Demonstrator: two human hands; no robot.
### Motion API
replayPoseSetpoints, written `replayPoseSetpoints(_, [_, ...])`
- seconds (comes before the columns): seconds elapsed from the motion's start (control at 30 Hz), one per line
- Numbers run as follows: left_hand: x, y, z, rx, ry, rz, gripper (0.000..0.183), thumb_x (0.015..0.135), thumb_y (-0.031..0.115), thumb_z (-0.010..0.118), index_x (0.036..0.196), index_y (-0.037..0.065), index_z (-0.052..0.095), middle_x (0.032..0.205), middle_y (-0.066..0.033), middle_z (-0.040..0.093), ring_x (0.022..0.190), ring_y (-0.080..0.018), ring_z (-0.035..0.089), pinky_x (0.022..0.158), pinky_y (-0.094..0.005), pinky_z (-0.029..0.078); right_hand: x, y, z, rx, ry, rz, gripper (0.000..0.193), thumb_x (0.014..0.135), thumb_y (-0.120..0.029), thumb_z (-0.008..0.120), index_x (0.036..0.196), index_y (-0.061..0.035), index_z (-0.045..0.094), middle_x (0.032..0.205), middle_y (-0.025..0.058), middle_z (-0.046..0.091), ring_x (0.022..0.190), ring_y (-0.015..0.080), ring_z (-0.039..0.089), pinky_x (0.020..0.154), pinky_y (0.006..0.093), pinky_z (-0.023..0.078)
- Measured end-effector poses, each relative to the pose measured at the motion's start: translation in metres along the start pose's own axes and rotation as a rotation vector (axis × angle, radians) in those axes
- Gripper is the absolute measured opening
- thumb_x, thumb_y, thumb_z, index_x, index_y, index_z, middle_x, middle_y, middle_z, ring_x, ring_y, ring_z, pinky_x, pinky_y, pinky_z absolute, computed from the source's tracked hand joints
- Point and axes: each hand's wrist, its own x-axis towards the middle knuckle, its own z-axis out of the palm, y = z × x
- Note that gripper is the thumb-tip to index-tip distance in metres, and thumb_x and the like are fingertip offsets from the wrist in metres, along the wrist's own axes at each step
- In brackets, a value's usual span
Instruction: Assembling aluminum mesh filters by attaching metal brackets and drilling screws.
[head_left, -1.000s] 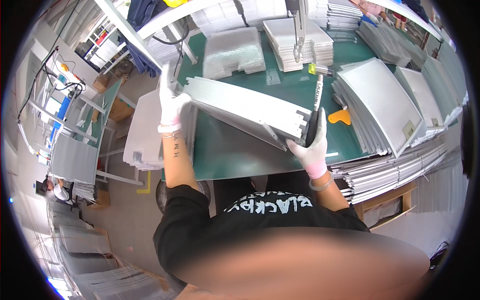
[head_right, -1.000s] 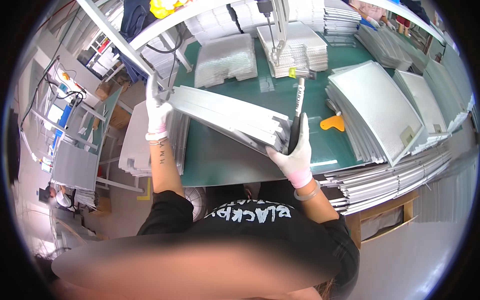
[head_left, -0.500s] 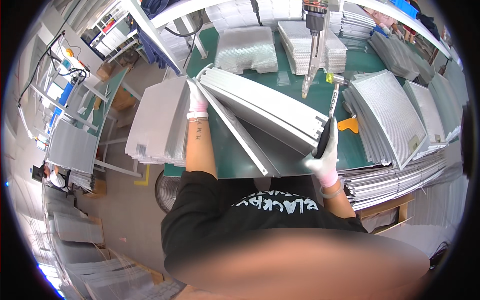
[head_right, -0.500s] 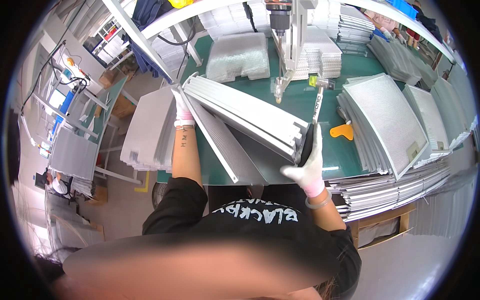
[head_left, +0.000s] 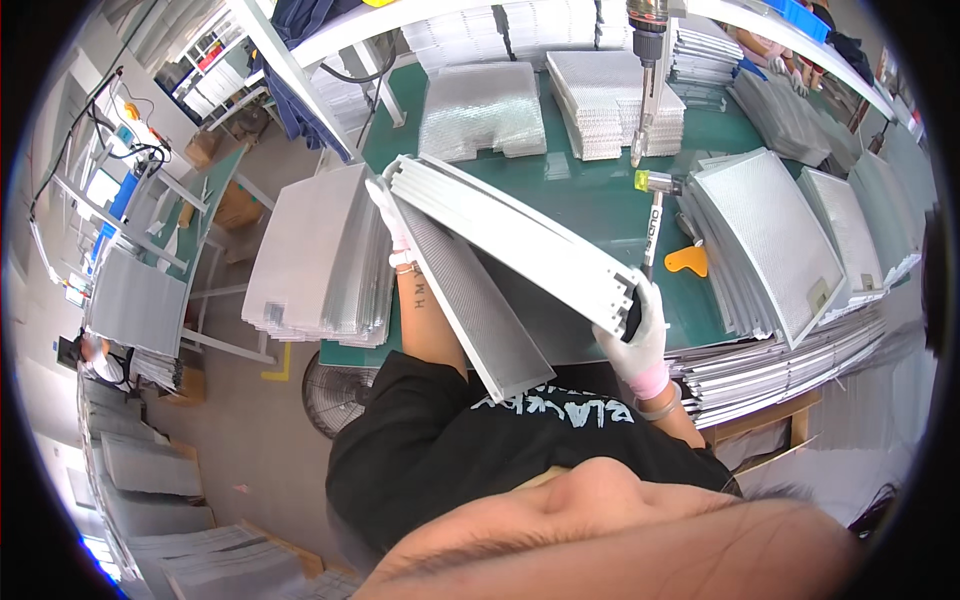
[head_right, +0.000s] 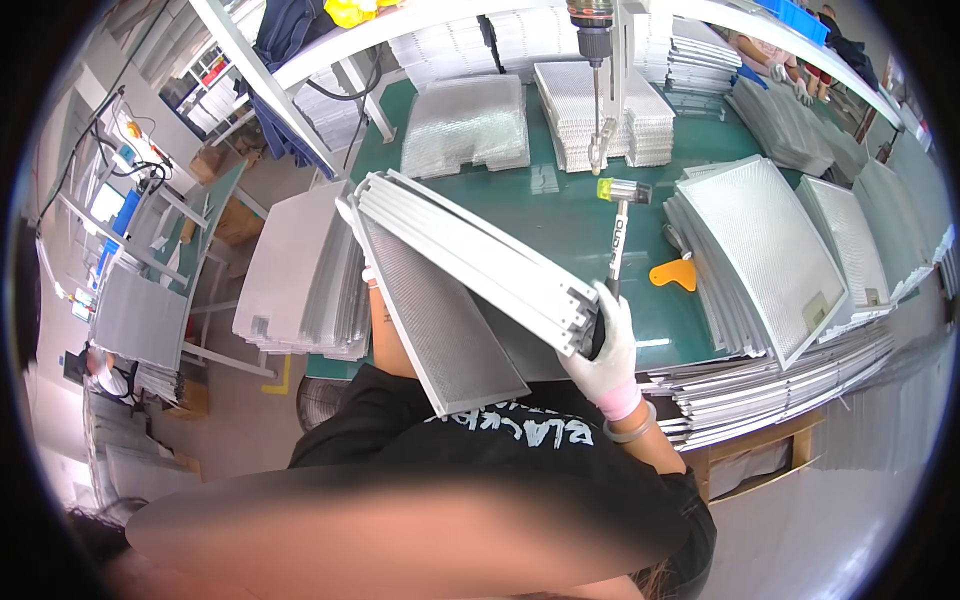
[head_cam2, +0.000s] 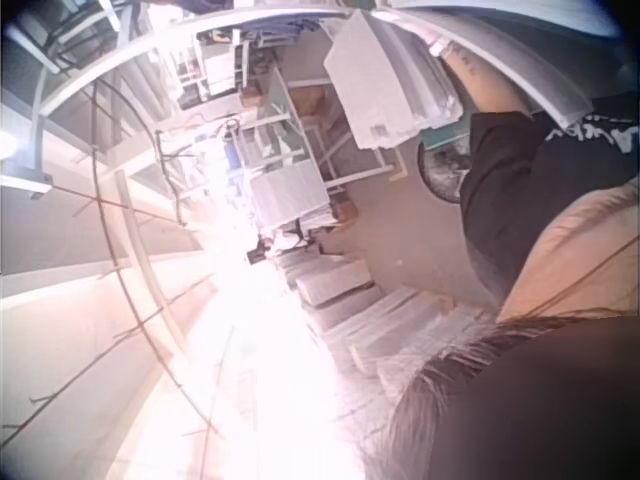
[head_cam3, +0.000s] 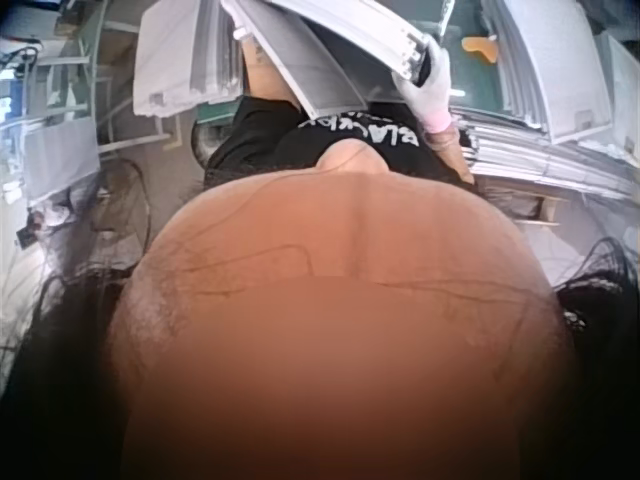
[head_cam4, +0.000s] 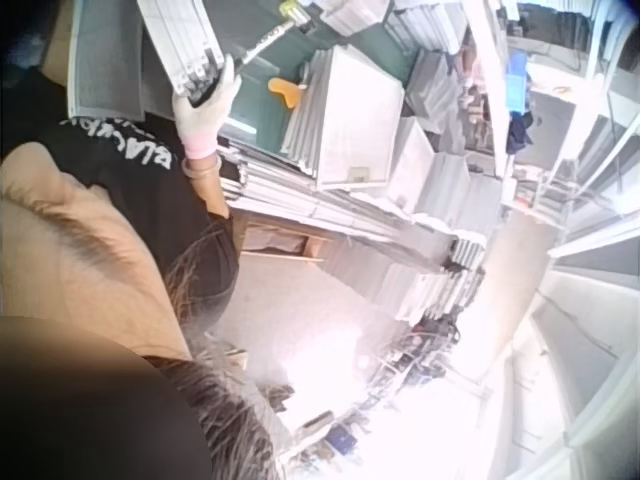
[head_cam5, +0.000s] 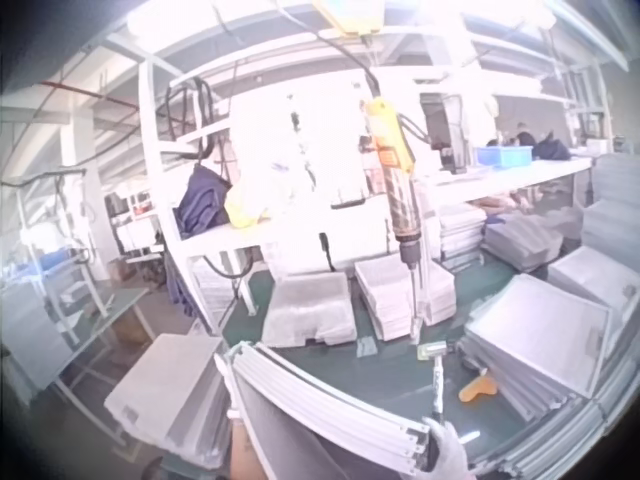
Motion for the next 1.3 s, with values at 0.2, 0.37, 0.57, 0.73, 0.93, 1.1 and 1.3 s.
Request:
replayPoseSetpoints(0.2, [-0.036, 0.043, -0.028, 0.293, -0.379, 0.168, 0.111, 0.075, 0.075, 0.062, 0.149, 0.002, 0.025, 0.153, -0.0202, 0.027, 0.139, -0.0349, 0.03, 0.117, -0.047, 0.027, 0.003, -0.01, -0.013, 0.009, -0.231, 0.07, 0.07, 0.065, -0.013, 0.079, 0.126, 0.0004, 0.049, 0.111, 0.0194, 0.056, 0.101, 0.0367, 0.056, 0.09, 0.0417, 0.046])
replayPoseSetpoints(0.37, [-0.025, 0.052, -0.033, 0.483, -0.68, 0.167, 0.125, 0.067, 0.069, 0.075, 0.155, 0.004, 0.015, 0.16, -0.0206, 0.019, 0.147, -0.0354, 0.022, 0.121, -0.0467, 0.021, 0.012, 0.008, -0.03, 0.081, -0.351, -0.064, 0.07, 0.062, -0.014, 0.082, 0.123, -0.0021, 0.05, 0.111, 0.0178, 0.056, 0.102, 0.0354, 0.055, 0.094, 0.0413, 0.044])
replayPoseSetpoints(0.57, [0.016, 0.032, -0.039, 0.122, -0.721, -0.053, 0.141, 0.047, 0.041, 0.096, 0.157, 0.011, 0.014, 0.16, -0.0222, 0.02, 0.147, -0.0364, 0.023, 0.121, -0.047, 0.019, 0.016, 0.016, -0.038, 0.11, -0.382, -0.062, 0.068, 0.06, -0.009, 0.077, 0.123, -0.0023, 0.051, 0.112, 0.0165, 0.057, 0.104, 0.0347, 0.056, 0.097, 0.0418, 0.043])
replayPoseSetpoints(0.73, [0.017, 0.039, -0.042, 0.218, -0.779, -0.176, 0.132, 0.042, 0.034, 0.098, 0.152, 0.009, 0.03, 0.142, -0.0195, 0.047, 0.131, -0.0341, 0.046, 0.112, -0.0457, 0.037, 0.015, 0.022, -0.046, 0.103, -0.419, 0.011, 0.071, 0.057, -0.005, 0.072, 0.125, -0.0025, 0.05, 0.113, 0.0159, 0.055, 0.106, 0.0336, 0.057, 0.099, 0.0391, 0.042])
replayPoseSetpoints(0.93, [-0.014, 0.03, -0.023, 0.243, -0.681, 0.003, 0.118, 0.042, 0.048, 0.098, 0.137, 0.004, 0.044, 0.122, -0.0134, 0.056, 0.114, -0.0242, 0.057, 0.098, -0.0377, 0.048, -0.001, 0.03, -0.061, 0.343, -0.246, 0.24, 0.111, 0.047, -0.038, 0.092, 0.139, 0.0037, 0.044, 0.124, 0.0179, 0.056, 0.119, 0.028, 0.056, 0.107, 0.0397, 0.038])
replayPoseSetpoints(1.1, [-0.02, 0.027, -0.009, 0.308, -0.605, 0.065, 0.12, 0.045, 0.05, 0.096, 0.14, 0.003, 0.04, 0.124, -0.0117, 0.055, 0.116, -0.023, 0.056, 0.1, -0.0366, 0.046, 0.006, 0.024, -0.058, 0.158, -0.288, 0.121, 0.125, 0.044, -0.034, 0.092, 0.146, 0.0053, 0.032, 0.125, 0.0234, 0.053, 0.119, 0.0373, 0.055, 0.103, 0.0438, 0.042])
replayPoseSetpoints(1.3, [-0.04, 0.033, 0.014, 0.449, -0.687, 0.111, 0.146, 0.053, 0.062, 0.088, 0.157, 0.002, 0.006, 0.157, -0.0179, 0.027, 0.147, -0.0303, 0.026, 0.12, -0.0417, 0.019, 0.047, 0.003, -0.051, -0.216, -0.252, -0.048, 0.085, 0.061, -0.015, 0.083, 0.134, 0.0023, 0.042, 0.115, 0.0197, 0.058, 0.097, 0.0344, 0.066, 0.084, 0.0368, 0.054])
